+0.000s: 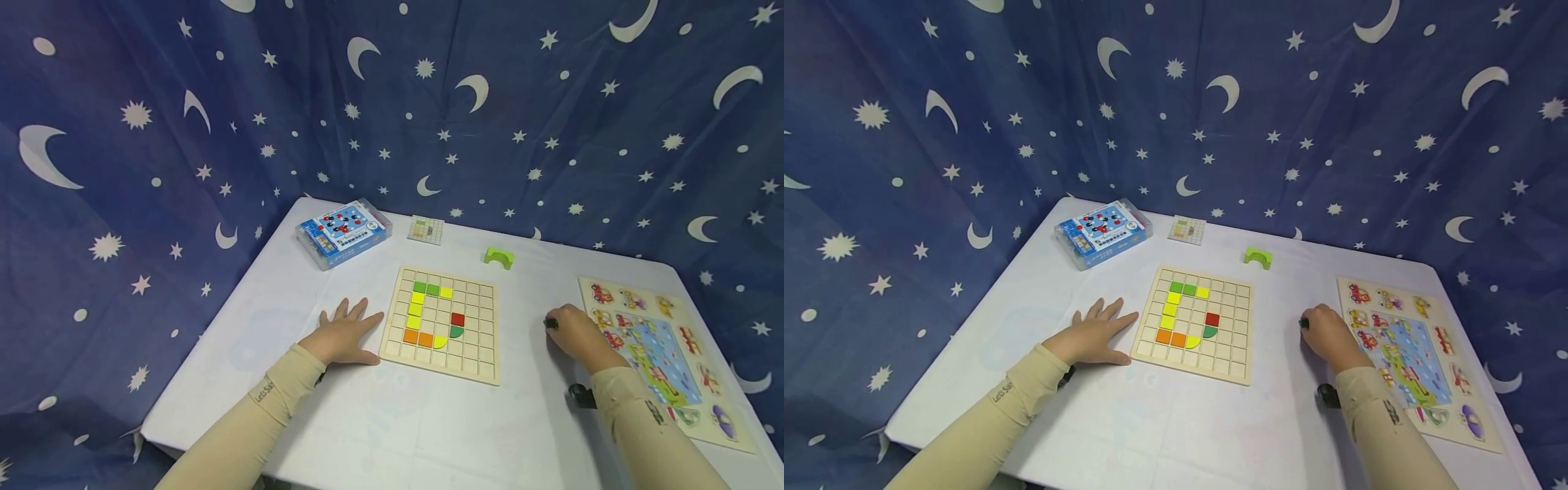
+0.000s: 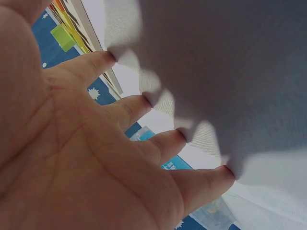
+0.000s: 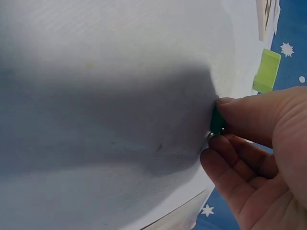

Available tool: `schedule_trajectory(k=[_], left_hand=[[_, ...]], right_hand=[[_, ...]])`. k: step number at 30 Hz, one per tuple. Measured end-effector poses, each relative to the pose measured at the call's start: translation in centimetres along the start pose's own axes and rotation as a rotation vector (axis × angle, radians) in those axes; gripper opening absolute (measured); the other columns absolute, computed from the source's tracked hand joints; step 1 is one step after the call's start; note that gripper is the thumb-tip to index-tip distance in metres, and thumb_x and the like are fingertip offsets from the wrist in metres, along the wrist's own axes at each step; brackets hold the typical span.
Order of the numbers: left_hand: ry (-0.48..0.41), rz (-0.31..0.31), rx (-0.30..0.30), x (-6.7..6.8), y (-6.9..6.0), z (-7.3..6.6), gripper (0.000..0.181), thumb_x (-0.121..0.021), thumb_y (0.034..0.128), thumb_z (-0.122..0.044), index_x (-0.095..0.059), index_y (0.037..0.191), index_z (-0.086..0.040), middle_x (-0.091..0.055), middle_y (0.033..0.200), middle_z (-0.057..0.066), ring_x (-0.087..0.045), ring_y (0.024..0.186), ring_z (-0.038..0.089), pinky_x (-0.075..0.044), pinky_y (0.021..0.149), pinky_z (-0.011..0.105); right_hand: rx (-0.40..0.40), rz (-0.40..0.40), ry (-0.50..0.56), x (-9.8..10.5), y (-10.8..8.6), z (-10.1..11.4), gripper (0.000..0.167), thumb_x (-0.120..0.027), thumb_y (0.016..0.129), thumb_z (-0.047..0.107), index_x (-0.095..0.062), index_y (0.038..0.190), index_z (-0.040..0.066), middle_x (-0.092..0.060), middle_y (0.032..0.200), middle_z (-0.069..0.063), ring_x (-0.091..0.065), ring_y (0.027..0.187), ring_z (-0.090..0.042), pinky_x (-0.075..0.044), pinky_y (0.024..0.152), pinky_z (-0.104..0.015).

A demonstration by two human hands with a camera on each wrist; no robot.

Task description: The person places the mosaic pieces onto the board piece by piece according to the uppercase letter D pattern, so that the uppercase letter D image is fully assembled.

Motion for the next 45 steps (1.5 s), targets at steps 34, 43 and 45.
schedule_trajectory(k=[34, 43, 45], left_hand=[[0.004, 0.003, 0.01, -0.3, -0.1, 0.7, 0.091, -0.076, 0.0789, -0.056, -0.035, 0.155, -0.027, -0.016, 0.164, 0.015, -0.008, 0.147, 0.051, -0.015, 0.106, 0.079], [0.01, -0.008, -0.008, 0.0, -0.1, 0.0, 0.089, -0.076, 0.0798, -0.055, -0.036, 0.155, -0.027, -0.017, 0.164, 0.016, -0.008, 0.148, 0.051, -0.017, 0.106, 0.079], [0.008, -0.007, -0.007, 0.0, -0.1, 0.0, 0.089, -0.076, 0.0798, -0.055, -0.036, 0.155, -0.027, -0.016, 0.164, 0.016, -0.008, 0.148, 0.051, -0.016, 0.106, 0.079]], right_hand=[[0.312, -0.224, 0.078, -0.9, 0.3, 13.1, 0.034, -0.071, 0.092, 0.02, -0.067, 0.118, -0.001, -0.064, 0.111, -0.014, -0.063, 0.104, -0.029, -0.053, 0.092, -0.046], [0.374, -0.261, 0.066, -1.6, 1.4, 15.1, 0.031, -0.072, 0.092, 0.022, -0.069, 0.116, 0.002, -0.066, 0.109, -0.012, -0.065, 0.1, -0.028, -0.054, 0.091, -0.045], [0.372, -0.266, 0.061, -1.5, 1.5, 15.2, 0.031, -0.072, 0.092, 0.023, -0.07, 0.115, 0.003, -0.066, 0.109, -0.013, -0.065, 0.101, -0.028, -0.054, 0.091, -0.046]])
Point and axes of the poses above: each hand's wrist, its own y-axis towards the middle knuckle, its own x-axis out of the back of the hand, z = x × y, the point moved 7 cm from there along y, towards the middle knuckle
